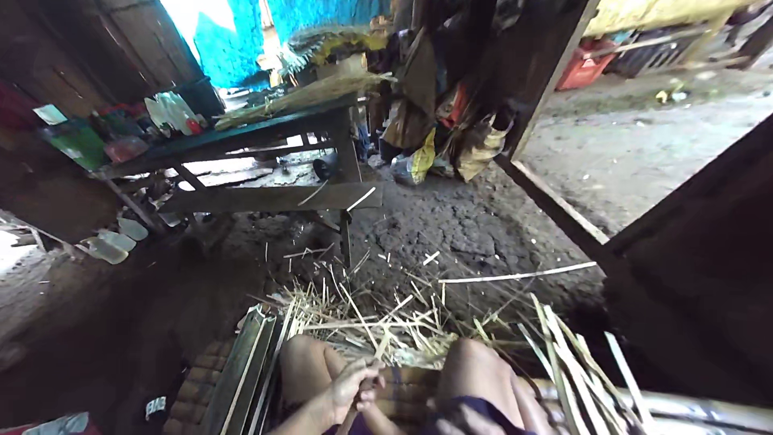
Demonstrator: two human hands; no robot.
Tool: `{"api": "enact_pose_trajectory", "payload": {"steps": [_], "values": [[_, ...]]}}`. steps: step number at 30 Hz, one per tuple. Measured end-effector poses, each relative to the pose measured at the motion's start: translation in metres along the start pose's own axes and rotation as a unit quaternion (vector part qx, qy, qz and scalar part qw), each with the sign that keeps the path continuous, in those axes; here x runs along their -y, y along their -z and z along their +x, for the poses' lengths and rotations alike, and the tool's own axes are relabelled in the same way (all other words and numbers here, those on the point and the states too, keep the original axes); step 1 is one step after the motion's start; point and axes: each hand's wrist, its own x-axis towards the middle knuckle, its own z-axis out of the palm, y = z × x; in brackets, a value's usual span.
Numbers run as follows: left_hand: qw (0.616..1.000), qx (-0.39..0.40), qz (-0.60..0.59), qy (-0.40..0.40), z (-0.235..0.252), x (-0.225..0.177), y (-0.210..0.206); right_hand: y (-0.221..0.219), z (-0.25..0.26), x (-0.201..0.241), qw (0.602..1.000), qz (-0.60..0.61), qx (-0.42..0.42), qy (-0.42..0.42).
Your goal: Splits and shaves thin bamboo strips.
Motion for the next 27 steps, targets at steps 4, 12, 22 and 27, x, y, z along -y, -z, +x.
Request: {"api": "enact_pose_trajectory", "payload": {"steps": [4,12,22,27], "values": [[0.999,0.017,0.048,-0.019,-0.022,0.016,-0.025,0.013,0.011,-0.008,0.978,0.198,0.062,-0.036],[0.979,-0.012,-0.051,-0.199,-0.095,0.026,-0.08,0.027,0.02,0.037,0.856,0.351,0.323,-0.197],[0.961,0.003,-0.055,-0.271,-0.115,0.024,-0.085,0.017,0.023,0.063,0.74,0.433,0.444,-0.26],[0.96,-0.014,-0.042,-0.278,-0.111,0.024,-0.084,0.015,0.028,0.06,0.737,0.438,0.442,-0.263]]}}
